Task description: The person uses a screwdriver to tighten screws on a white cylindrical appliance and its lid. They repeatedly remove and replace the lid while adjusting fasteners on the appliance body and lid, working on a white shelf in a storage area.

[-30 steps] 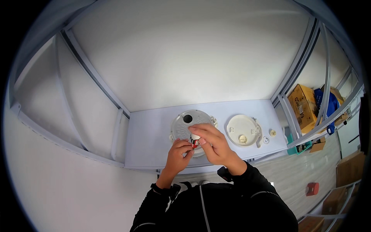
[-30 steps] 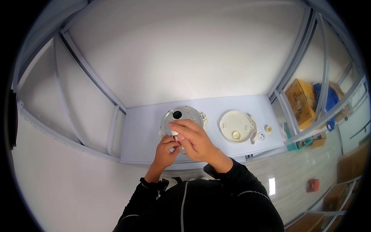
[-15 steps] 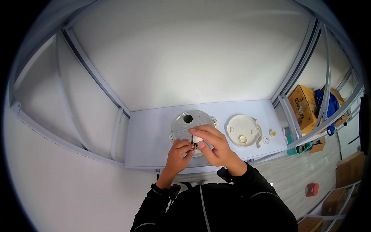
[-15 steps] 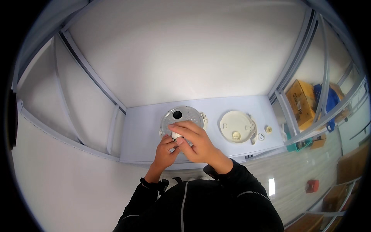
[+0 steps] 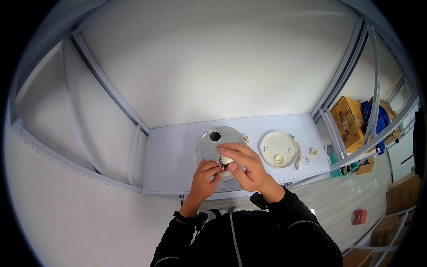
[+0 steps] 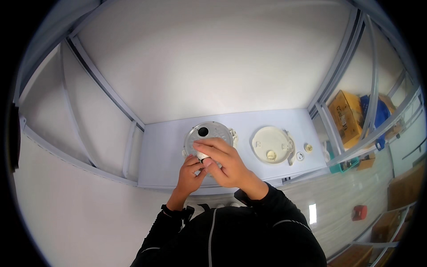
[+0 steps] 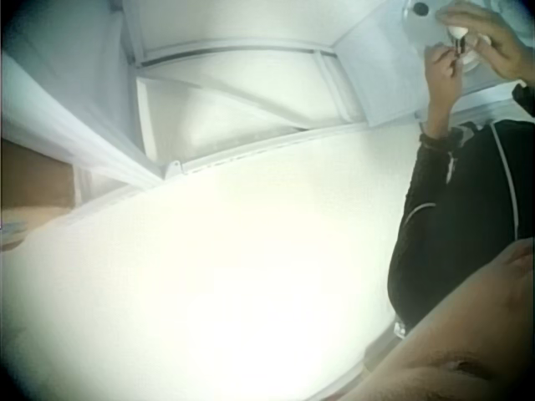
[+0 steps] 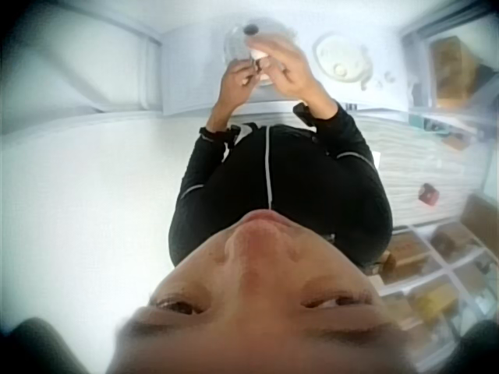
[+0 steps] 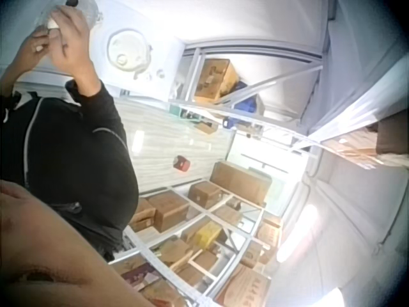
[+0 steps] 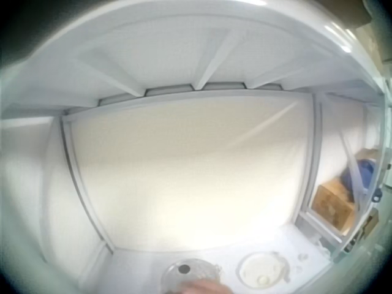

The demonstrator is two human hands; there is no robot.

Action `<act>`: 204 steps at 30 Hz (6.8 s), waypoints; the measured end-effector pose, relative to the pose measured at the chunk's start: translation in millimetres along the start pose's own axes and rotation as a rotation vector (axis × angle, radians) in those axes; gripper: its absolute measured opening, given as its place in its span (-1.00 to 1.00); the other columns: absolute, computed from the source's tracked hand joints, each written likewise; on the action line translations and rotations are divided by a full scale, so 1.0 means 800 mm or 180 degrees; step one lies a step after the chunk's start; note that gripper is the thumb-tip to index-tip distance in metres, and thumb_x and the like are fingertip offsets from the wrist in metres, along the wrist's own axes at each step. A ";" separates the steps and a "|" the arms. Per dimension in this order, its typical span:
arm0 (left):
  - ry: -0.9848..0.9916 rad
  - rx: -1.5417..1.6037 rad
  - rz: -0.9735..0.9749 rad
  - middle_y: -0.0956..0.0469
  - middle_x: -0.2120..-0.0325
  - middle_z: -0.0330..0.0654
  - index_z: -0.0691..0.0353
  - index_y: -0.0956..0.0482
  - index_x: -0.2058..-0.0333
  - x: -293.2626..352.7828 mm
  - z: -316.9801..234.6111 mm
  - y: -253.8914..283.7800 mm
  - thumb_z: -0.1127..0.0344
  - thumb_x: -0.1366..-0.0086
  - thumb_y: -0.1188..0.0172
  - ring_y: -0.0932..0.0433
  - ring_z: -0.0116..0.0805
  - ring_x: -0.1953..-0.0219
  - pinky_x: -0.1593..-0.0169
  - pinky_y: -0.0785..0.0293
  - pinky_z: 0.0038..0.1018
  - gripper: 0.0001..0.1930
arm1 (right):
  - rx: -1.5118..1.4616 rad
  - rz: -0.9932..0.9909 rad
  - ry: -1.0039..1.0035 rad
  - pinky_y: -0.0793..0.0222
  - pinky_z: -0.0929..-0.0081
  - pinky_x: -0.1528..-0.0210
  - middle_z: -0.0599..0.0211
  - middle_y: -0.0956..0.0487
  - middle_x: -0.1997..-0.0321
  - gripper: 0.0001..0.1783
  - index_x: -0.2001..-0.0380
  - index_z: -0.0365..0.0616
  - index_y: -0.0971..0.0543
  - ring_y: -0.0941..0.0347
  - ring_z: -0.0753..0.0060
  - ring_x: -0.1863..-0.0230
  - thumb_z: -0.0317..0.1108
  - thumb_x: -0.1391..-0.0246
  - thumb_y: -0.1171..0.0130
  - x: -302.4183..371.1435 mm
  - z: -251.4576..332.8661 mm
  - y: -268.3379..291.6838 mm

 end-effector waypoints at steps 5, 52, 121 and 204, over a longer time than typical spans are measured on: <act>0.0047 0.0057 -0.0020 -0.69 0.14 -0.18 0.24 -0.75 0.22 -0.002 -0.003 0.001 0.40 -0.24 -0.45 -0.64 -0.02 -0.10 -0.35 -0.38 0.05 -0.85 | 0.0314 0.0184 -0.0113 -0.54 0.22 -0.11 -0.06 -0.63 -0.18 -0.54 -0.24 -0.30 -0.60 -0.61 0.04 -0.06 -0.40 -0.31 -0.27 0.011 -0.006 0.001; -0.0077 0.0034 0.0010 -0.71 0.12 -0.14 0.26 -0.75 0.19 -0.005 -0.009 0.003 0.40 -0.25 -0.44 -0.64 -0.02 -0.08 -0.33 -0.38 -0.02 -0.83 | 0.0093 -0.0043 -0.0415 -0.54 0.26 -0.14 0.07 -0.56 -0.14 -0.46 -0.18 -0.18 -0.62 -0.59 0.02 -0.01 -0.41 -0.11 -0.46 0.004 -0.012 0.000; 0.0121 0.0022 -0.0394 -0.76 0.14 -0.23 0.17 -0.78 0.28 0.000 -0.003 0.001 0.38 -0.15 -0.54 -0.72 -0.16 -0.02 -0.38 -0.34 -0.03 -0.83 | 0.0129 -0.0082 -0.0410 -0.51 0.22 -0.17 -0.05 -0.60 -0.17 -0.40 -0.31 -0.21 -0.51 -0.58 -0.10 -0.12 -0.49 -0.19 -0.36 0.010 -0.021 0.014; 0.0142 -0.0378 -0.0055 -0.71 0.14 -0.39 0.02 -0.84 0.24 -0.011 -0.007 -0.018 0.21 -0.25 -0.51 -0.57 -0.16 -0.25 -0.50 -0.02 0.20 -0.87 | 0.0032 -0.0581 -0.0418 -0.53 0.20 -0.09 -0.06 -0.65 -0.09 -0.44 -0.22 -0.26 -0.54 -0.60 -0.01 -0.05 -0.43 -0.16 -0.43 0.033 -0.038 0.037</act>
Point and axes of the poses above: each hand's wrist, its own x-axis away from the middle knuckle, its own y-axis out of the back of the hand, z = x × y, the point moved 6 cm from there along -x, towards the middle knuckle
